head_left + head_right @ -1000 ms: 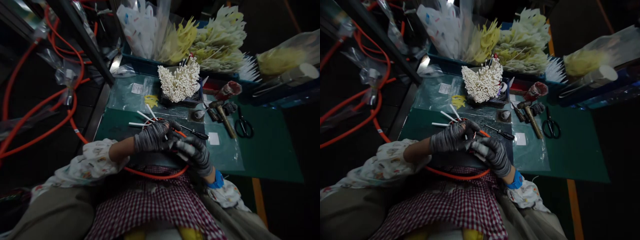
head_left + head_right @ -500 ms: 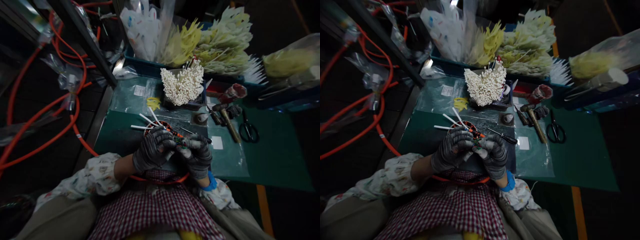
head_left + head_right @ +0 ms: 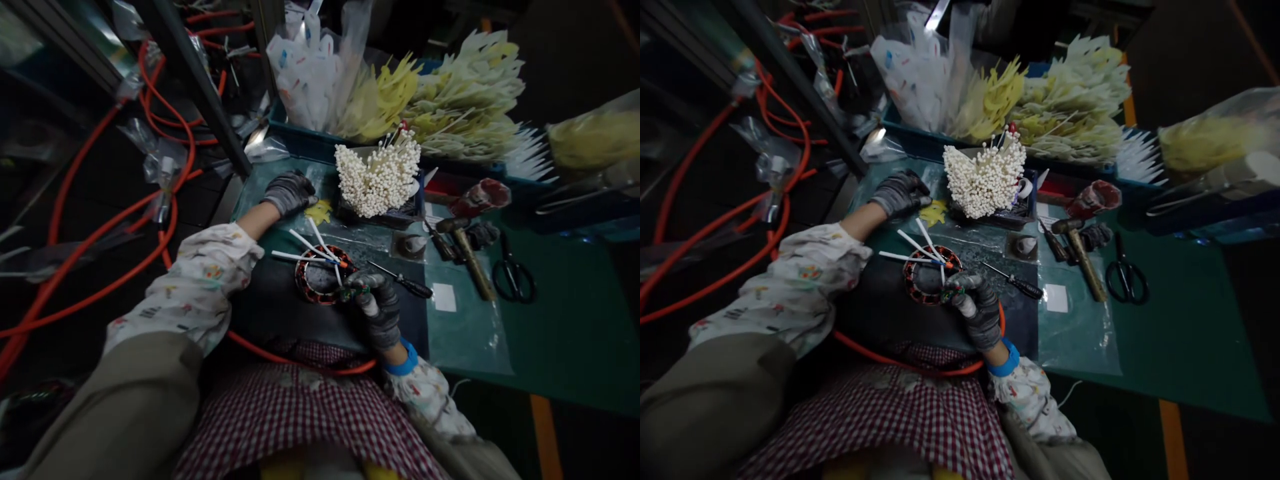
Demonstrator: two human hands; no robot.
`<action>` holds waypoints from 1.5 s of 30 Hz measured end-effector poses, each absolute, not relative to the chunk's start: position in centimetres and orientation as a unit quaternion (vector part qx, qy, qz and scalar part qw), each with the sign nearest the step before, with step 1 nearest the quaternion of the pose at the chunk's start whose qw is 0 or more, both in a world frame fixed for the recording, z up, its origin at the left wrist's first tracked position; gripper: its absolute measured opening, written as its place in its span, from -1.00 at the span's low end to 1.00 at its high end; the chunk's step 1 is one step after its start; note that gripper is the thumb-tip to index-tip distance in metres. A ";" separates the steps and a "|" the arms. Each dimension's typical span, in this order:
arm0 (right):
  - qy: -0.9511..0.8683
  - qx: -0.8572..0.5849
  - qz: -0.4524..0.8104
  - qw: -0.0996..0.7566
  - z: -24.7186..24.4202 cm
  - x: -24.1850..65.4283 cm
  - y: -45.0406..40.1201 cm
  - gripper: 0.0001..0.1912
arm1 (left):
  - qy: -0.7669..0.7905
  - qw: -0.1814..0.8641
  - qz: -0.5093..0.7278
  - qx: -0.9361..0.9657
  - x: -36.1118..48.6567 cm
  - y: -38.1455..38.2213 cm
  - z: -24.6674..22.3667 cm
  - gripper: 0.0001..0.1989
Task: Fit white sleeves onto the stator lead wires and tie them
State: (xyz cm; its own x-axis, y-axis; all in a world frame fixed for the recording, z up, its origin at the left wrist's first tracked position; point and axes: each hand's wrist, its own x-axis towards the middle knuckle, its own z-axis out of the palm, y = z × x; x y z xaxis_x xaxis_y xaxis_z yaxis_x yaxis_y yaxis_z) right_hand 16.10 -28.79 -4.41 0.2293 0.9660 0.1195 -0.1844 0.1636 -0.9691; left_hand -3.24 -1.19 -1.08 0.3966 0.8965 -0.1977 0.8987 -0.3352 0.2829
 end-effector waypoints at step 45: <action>-0.451 -0.406 0.467 0.643 -5.1 15.9 -29.4 -0.88 | 0.563 0.321 0.146 0.747 -2.7 -2.4 -2.2 -0.58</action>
